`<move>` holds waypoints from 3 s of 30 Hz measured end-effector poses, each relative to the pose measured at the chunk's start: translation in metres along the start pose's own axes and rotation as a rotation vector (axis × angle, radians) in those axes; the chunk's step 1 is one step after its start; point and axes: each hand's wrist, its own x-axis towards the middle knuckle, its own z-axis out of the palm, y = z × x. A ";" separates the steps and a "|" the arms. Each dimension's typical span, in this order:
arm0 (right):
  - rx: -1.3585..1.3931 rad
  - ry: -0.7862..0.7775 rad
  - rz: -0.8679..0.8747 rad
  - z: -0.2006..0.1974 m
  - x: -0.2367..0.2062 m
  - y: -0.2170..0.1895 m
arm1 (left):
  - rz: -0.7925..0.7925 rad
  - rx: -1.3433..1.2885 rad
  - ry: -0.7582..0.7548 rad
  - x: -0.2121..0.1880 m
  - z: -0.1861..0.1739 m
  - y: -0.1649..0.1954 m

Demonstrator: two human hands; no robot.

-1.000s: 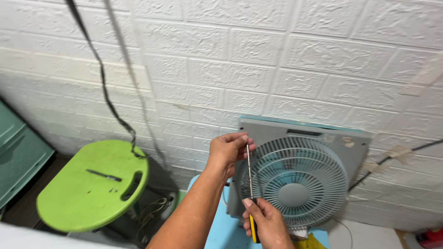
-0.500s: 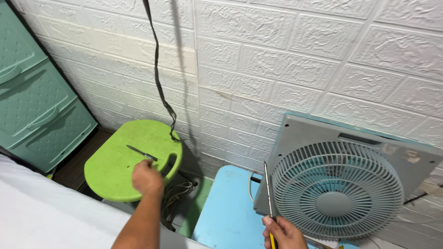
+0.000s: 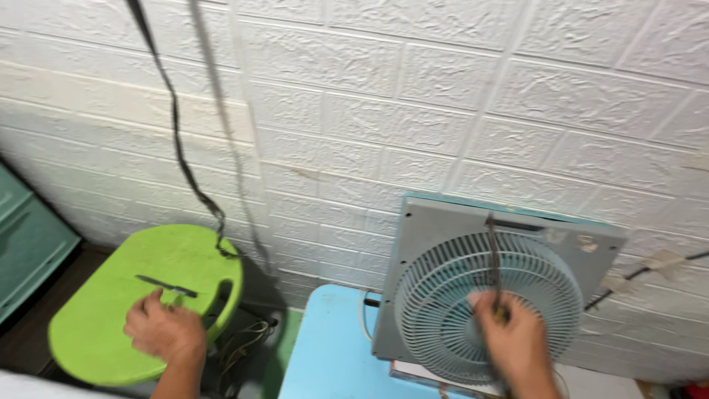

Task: The person uses a screwdriver to unscrew the rear casing of a box fan resting on a small table, working around the fan's edges and removing screws. They reposition the fan and continue unscrewing to open its housing.

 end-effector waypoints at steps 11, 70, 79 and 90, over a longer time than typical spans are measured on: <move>-0.164 0.122 -0.620 -0.032 0.132 -0.056 | 0.827 -1.136 -0.483 -0.045 -0.058 0.354; -0.629 -0.165 -0.375 -0.159 0.027 -0.094 | 0.855 -0.806 -0.504 -0.098 -0.173 0.346; -0.726 -0.103 -0.524 -0.158 0.033 -0.104 | 0.842 -0.813 -0.525 -0.098 -0.174 0.346; -0.938 0.042 -0.717 -0.150 -0.011 -0.127 | 0.895 -0.812 -0.504 -0.094 -0.178 0.344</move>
